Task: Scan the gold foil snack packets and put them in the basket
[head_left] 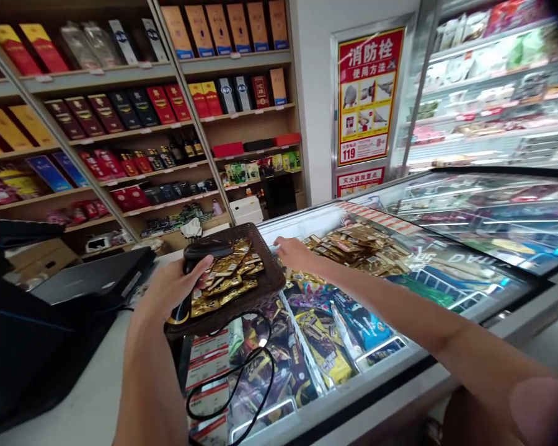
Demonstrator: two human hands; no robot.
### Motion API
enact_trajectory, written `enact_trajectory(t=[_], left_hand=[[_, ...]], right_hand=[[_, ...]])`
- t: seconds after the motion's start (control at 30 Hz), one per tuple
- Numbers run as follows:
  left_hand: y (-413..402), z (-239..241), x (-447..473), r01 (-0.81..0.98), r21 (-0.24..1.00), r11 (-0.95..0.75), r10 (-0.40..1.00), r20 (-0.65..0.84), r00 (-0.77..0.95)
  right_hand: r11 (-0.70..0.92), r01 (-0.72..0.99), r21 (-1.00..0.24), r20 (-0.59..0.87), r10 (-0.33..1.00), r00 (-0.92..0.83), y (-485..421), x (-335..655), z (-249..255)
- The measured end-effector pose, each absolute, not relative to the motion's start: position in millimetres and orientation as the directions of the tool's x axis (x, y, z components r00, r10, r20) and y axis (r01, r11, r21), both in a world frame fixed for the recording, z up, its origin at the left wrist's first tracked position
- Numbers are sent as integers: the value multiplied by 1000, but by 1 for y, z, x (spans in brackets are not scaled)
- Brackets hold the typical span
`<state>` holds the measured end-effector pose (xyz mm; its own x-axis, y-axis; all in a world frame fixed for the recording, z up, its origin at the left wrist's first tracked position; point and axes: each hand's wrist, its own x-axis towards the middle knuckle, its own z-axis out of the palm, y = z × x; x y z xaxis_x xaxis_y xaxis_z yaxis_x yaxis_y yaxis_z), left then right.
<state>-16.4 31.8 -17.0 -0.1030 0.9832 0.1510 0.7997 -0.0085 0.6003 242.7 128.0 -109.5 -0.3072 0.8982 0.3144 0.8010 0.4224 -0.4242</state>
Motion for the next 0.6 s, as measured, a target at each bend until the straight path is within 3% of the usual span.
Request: enact_trajectory(t=[0.07, 0.33, 0.43, 0.6], left_hand=[[33, -18, -25, 769, 639, 16, 975, 160, -153], [31, -22, -39, 671, 741, -18, 963, 194, -188], [32, -23, -40, 650, 759, -32, 961, 202, -189], [35, -26, -39, 646, 762, -44, 962, 207, -179]], right_hand=[[548, 754, -364, 273, 836, -476, 149, 198, -110], [815, 539, -214, 101, 567, -817, 196, 105, -135], [858, 492, -147, 60, 504, -862, 201, 102, -134], [889, 437, -135, 155, 454, -877, 202, 111, -132]])
